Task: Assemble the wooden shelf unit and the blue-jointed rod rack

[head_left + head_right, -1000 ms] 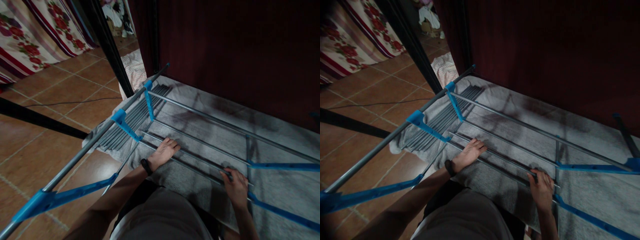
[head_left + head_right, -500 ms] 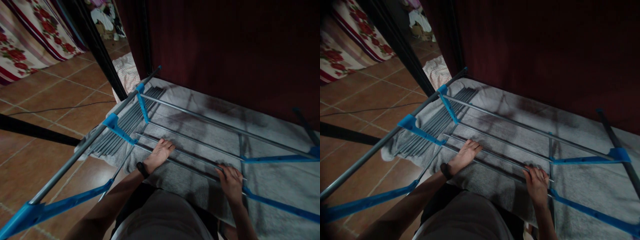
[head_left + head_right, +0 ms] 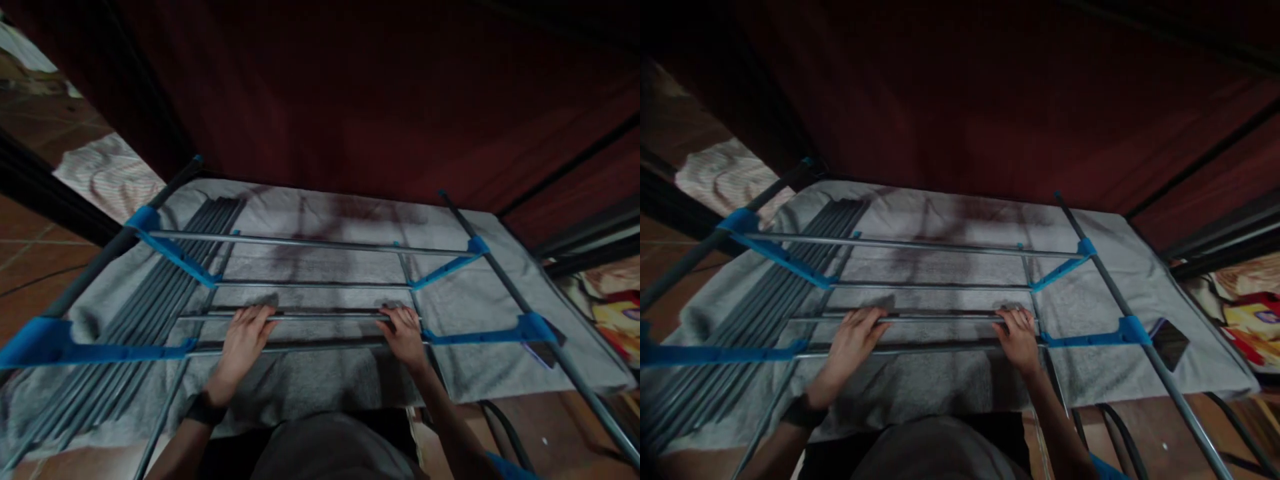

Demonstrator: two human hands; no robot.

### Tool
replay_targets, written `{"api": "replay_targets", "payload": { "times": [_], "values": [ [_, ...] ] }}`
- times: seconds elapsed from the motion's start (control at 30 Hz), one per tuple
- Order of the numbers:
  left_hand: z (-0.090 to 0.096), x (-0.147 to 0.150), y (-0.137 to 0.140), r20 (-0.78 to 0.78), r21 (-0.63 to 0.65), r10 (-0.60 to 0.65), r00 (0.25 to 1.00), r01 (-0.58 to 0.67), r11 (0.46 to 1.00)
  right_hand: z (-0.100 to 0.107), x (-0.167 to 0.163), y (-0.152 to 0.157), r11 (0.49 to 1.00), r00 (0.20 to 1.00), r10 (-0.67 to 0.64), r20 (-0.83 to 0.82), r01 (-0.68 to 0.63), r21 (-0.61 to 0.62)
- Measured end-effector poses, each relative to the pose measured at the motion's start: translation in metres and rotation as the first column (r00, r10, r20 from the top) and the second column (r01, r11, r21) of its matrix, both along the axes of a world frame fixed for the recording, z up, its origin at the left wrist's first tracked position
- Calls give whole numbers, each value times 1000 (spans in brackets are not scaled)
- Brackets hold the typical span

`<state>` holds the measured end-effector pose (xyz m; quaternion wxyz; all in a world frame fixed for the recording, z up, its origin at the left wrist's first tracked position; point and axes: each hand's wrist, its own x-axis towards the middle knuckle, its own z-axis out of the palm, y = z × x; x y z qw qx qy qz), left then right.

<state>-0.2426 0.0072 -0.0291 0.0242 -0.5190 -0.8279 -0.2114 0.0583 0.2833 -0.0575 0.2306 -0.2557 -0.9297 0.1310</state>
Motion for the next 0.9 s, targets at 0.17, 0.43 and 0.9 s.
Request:
{"api": "replay_targets", "payload": {
  "times": [0.17, 0.43, 0.9],
  "values": [
    [-3, -10, -2, -24, 43, -23, 999, 24, 999, -2, -2, -1, 996, 995, -81, -52, 79, -34],
    [-7, -10, -4, -138, 53, -63, 988, 71, 996, 0, 1, 2, 996, 997, -72, -28, 71, -55],
    [-5, -7, -4, -227, 30, -117, 967, 127, 991, -2, -6, 4, 644, 546, -692, -472, 172, -745]
  ]
}}
